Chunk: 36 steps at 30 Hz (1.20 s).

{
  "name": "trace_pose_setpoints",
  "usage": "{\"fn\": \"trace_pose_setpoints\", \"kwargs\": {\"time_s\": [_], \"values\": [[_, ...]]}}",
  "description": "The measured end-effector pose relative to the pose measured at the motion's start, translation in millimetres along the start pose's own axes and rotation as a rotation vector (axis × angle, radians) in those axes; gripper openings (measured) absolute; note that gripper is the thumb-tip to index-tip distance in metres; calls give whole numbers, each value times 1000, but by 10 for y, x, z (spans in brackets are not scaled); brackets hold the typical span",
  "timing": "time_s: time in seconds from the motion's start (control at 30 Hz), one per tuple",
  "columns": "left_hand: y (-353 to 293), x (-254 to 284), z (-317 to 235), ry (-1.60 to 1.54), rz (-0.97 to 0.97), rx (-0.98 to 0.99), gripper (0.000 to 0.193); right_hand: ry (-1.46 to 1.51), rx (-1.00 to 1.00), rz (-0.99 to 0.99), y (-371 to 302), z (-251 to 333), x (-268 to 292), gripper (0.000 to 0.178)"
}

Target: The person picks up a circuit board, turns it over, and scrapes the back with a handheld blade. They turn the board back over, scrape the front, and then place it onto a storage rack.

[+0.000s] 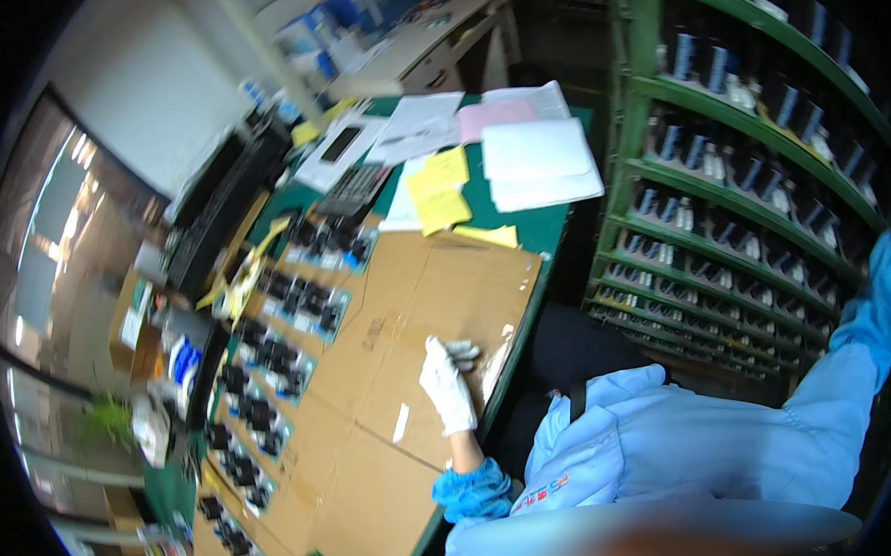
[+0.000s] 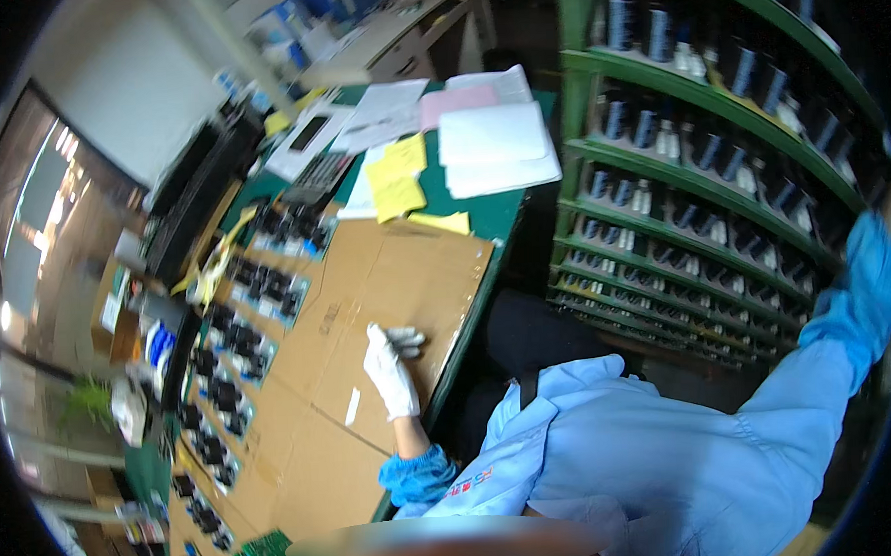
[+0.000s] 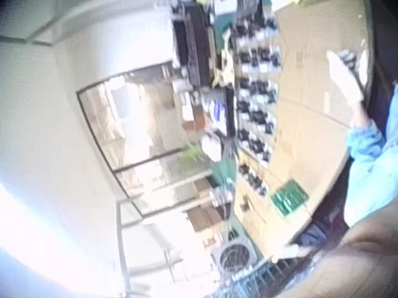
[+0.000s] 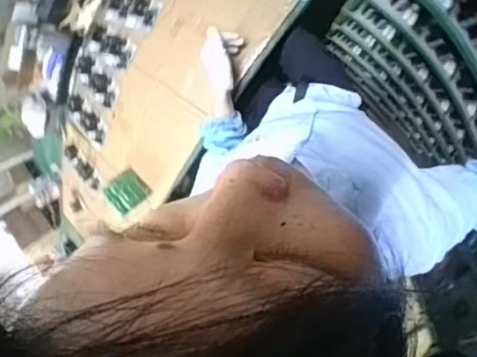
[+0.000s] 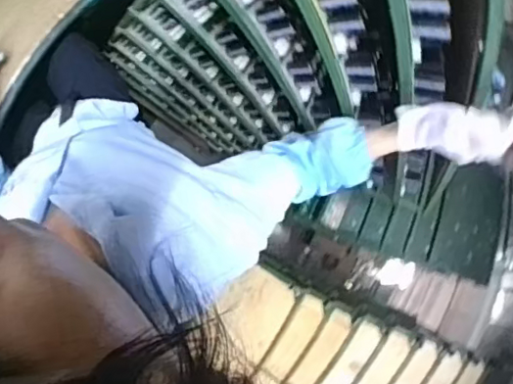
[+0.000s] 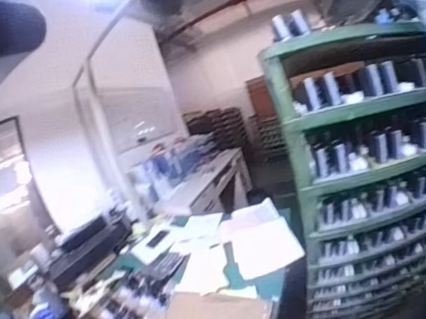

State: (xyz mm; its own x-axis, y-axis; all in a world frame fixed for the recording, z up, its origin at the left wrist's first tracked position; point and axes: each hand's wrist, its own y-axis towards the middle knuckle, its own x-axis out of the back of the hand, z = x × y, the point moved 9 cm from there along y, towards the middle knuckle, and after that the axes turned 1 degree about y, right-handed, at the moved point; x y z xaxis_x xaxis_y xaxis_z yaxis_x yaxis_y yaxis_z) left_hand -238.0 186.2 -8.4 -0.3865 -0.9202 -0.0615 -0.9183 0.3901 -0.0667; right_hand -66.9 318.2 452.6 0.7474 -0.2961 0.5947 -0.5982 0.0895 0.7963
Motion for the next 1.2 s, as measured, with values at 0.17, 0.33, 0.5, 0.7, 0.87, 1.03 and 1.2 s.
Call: {"fn": "trace_pose_setpoints", "kwargs": {"time_s": [0.17, 0.33, 0.5, 0.7, 0.87, 1.03, 1.2], "values": [[-177, -95, -445, 120, 95, -101, 50, 538, -74, 7, -1492, -1060, 101, 33], [-216, 252, -678, 676, 122, -544, 28, 754, 5, 221, -1397, -236, -1974, 30], [136, 920, -317, 679, -55, -304, 45, 961, 103, 335, -1091, 755, -3264, 26], [299, 1130, 25, 406, -28, 157, 50, 691, 422, 452, -735, 2251, -4664, 37], [371, 1177, 12, 346, 22, 31, 48, 537, 211, 819, -591, 2822, -5413, 59], [370, 1163, -106, 374, 35, -14, 48, 504, 262, 832, -580, 2887, -5701, 62], [406, 1508, -242, 262, -161, -236, 46, 687, 206, 935, -535, 2700, -5575, 67]]}}
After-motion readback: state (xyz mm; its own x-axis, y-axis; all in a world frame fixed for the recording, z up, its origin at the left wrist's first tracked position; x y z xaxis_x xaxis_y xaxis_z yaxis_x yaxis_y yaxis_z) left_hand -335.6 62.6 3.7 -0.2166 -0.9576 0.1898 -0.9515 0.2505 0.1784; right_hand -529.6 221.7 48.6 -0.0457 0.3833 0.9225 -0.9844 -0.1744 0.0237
